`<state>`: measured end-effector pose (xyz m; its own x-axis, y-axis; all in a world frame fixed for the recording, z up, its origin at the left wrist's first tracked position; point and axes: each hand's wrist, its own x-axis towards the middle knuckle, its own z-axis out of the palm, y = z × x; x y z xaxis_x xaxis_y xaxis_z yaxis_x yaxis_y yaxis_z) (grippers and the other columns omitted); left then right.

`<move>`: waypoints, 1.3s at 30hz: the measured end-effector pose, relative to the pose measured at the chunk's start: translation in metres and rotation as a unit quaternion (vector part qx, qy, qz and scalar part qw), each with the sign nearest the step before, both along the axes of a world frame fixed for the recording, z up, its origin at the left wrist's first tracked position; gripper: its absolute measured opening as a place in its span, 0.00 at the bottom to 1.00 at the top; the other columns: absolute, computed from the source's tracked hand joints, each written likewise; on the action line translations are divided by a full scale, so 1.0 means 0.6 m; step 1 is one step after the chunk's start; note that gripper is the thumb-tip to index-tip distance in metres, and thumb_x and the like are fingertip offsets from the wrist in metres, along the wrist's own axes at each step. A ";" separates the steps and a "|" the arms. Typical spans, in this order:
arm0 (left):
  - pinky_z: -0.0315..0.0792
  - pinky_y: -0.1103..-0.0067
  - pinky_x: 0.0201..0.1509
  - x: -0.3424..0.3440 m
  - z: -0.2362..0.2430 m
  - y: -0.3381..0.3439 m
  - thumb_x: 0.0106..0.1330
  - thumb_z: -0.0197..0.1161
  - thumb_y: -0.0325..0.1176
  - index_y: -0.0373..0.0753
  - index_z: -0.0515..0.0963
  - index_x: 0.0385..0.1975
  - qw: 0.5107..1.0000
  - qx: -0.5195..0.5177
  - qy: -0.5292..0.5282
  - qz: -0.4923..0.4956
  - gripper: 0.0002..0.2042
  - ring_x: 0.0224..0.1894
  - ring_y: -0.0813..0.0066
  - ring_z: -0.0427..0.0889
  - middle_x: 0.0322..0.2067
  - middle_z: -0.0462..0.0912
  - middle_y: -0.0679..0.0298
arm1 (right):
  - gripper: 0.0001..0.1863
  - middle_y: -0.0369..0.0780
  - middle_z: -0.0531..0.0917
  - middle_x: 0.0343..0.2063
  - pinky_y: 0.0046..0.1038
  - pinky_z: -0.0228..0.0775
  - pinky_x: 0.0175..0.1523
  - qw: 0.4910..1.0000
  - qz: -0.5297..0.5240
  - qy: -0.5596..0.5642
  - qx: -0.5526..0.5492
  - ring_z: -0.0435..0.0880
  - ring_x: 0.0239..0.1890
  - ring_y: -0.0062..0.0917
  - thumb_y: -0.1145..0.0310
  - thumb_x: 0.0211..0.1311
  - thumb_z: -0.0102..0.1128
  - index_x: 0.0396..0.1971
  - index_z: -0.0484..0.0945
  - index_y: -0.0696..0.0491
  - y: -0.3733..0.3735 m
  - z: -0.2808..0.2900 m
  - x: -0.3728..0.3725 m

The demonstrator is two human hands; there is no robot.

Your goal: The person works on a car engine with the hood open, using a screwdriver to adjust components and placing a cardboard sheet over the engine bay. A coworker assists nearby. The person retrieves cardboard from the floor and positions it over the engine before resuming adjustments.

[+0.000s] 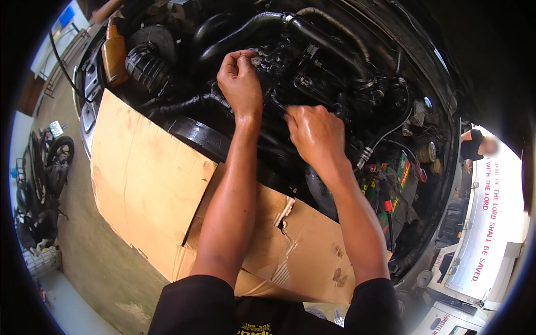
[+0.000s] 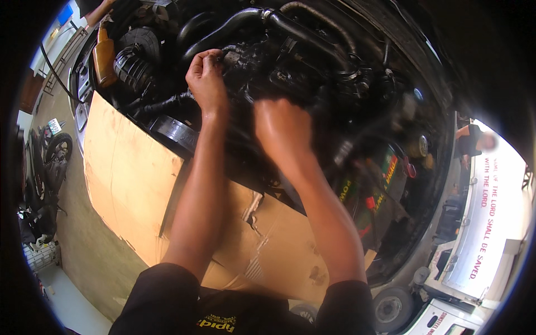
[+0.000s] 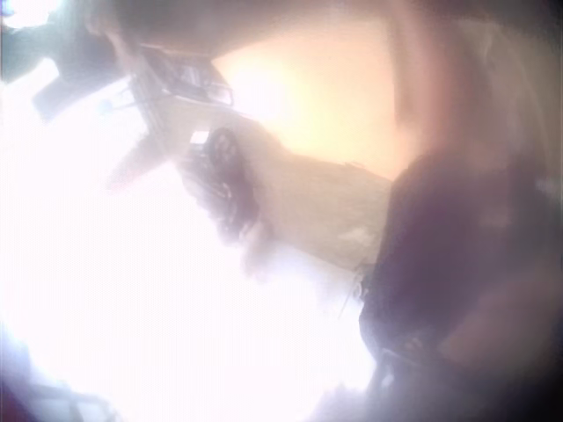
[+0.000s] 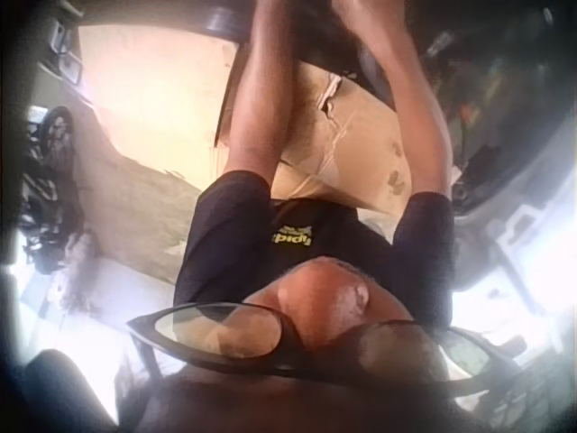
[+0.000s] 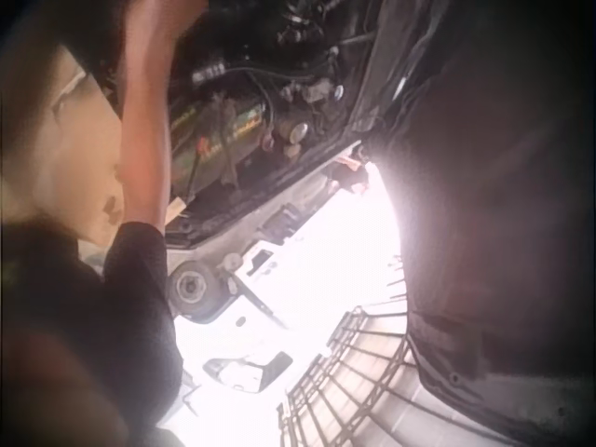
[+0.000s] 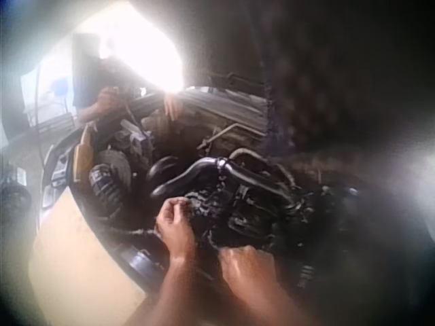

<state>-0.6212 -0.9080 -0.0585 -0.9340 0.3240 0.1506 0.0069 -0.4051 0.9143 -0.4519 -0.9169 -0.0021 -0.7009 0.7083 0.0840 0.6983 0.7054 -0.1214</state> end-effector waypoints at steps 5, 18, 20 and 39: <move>0.59 0.83 0.29 -0.015 -0.014 -0.005 0.80 0.60 0.27 0.33 0.87 0.38 1.000 0.013 -0.021 -0.006 0.10 0.25 0.90 0.67 0.23 0.76 0.76 | 0.09 0.47 0.92 0.32 0.48 0.87 0.42 0.999 0.006 -0.045 -0.006 0.94 0.36 0.47 0.66 0.77 0.63 0.50 0.90 0.46 -0.024 -0.015 0.012; 0.62 0.81 0.29 -0.003 -0.009 0.008 0.79 0.59 0.27 0.32 0.87 0.38 0.999 0.030 0.026 0.024 0.10 0.26 0.89 0.70 0.24 0.77 0.74 | 0.09 0.45 0.91 0.29 0.48 0.85 0.36 0.998 0.021 0.022 0.056 0.93 0.32 0.48 0.68 0.73 0.66 0.49 0.89 0.45 -0.006 -0.065 0.002; 0.66 0.83 0.33 -0.007 -0.009 0.009 0.80 0.59 0.27 0.33 0.87 0.39 1.000 0.020 0.004 -0.001 0.10 0.28 0.88 0.72 0.28 0.82 0.72 | 0.09 0.45 0.92 0.30 0.48 0.86 0.37 0.996 0.032 0.062 0.063 0.93 0.32 0.48 0.68 0.73 0.66 0.50 0.89 0.45 0.012 -0.067 -0.026; 0.68 0.84 0.36 -0.004 -0.004 -0.002 0.81 0.58 0.27 0.34 0.86 0.38 0.998 0.027 -0.028 -0.040 0.10 0.31 0.87 0.75 0.30 0.83 0.72 | 0.13 0.48 0.93 0.42 0.49 0.82 0.60 0.993 0.024 -0.021 -0.117 0.91 0.51 0.49 0.61 0.73 0.68 0.52 0.91 0.47 0.047 0.032 -0.006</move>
